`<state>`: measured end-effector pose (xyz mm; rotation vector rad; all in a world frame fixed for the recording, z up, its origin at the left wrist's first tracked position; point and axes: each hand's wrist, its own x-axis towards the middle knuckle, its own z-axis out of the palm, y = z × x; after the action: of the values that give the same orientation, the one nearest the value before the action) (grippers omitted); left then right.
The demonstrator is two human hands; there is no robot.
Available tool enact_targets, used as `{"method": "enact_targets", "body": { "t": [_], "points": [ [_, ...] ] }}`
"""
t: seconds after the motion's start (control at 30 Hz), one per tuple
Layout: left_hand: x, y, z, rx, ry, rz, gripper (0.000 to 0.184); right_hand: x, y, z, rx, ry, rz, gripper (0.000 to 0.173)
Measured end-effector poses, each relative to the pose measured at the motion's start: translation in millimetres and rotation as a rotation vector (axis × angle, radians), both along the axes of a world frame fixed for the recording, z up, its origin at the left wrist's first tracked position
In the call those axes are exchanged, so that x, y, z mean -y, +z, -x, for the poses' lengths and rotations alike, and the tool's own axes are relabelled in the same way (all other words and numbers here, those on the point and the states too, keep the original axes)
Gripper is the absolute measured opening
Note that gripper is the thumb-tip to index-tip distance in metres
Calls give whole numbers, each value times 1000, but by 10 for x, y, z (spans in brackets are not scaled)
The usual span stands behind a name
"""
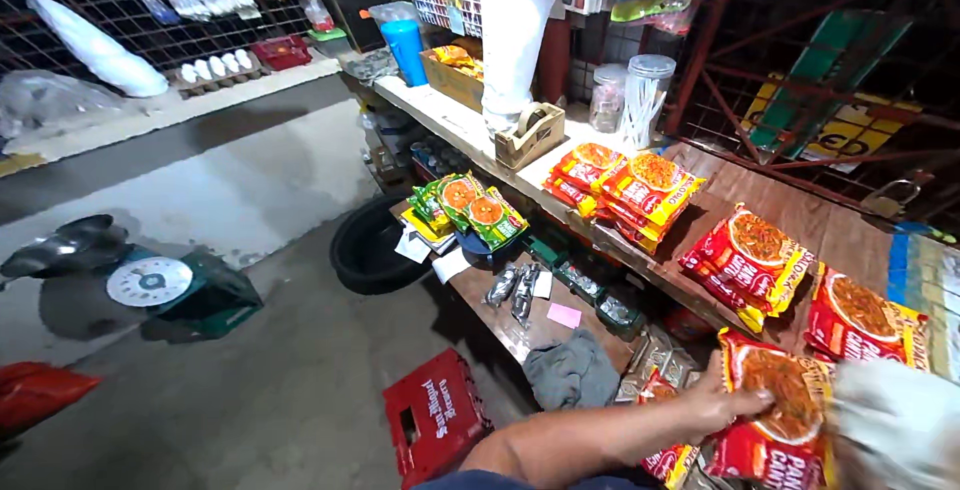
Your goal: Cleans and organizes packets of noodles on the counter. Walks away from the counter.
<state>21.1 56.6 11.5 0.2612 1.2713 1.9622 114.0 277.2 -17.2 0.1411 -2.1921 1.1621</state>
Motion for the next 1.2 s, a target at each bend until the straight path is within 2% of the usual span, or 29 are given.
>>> {"method": "enact_targets", "body": {
  "t": [0.03, 0.07, 0.17, 0.23, 0.3, 0.4, 0.47, 0.57, 0.63, 0.7, 0.77, 0.83, 0.9, 0.97, 1.03, 1.1, 1.2],
  "points": [
    [51, -38, -32, 7, 30, 27, 76, 307, 109, 69, 191, 11, -156, 80],
    [101, -84, -45, 33, 69, 47, 75, 603, 152, 152, 280, 2, -258, 80],
    [282, -283, 2, 73, 196, 22, 57, 1077, 2, 225, 236, 42, -420, 56],
    [419, -405, 26, 60, 217, -36, 42, 1137, -142, 243, 166, 69, -490, 50],
    [515, -486, 22, 63, 172, -49, 38, 1067, -279, 352, 138, -2, -458, 52],
    [587, -595, -3, 47, 115, -79, 44, 1041, -308, 522, 164, -143, -291, 55],
    [640, -592, 3, 22, 128, -19, 49, 1151, -301, 481, 128, -78, -304, 55],
    [787, -535, 49, -93, 82, 149, 64, 1281, -448, 403, 36, 98, -432, 51],
    [844, -589, 71, -147, 36, 178, 60, 1225, -564, 474, 29, 110, -456, 46],
    [874, -672, 73, -100, 16, 133, 53, 1144, -580, 576, 105, 31, -360, 46],
    [912, -718, 58, -41, 44, 92, 47, 1090, -388, 650, 244, -95, -206, 51],
    [936, -743, 58, -38, 96, 100, 44, 1083, -185, 678, 219, -118, -178, 50],
    [952, -732, 77, -144, 87, 170, 47, 1182, -76, 645, 163, 55, -284, 44],
    [951, -631, 74, -350, 18, 307, 48, 1377, -100, 644, 153, 249, -467, 44],
    [918, -548, 68, -499, -97, 453, 41, 1498, -177, 738, 144, 273, -588, 43],
    [842, -594, 75, -548, -242, 560, 33, 1534, -44, 850, 350, 284, -597, 38],
    [781, -693, 49, -581, -301, 515, 37, 1468, 229, 1079, 916, 318, -519, 36]
  ]
}}
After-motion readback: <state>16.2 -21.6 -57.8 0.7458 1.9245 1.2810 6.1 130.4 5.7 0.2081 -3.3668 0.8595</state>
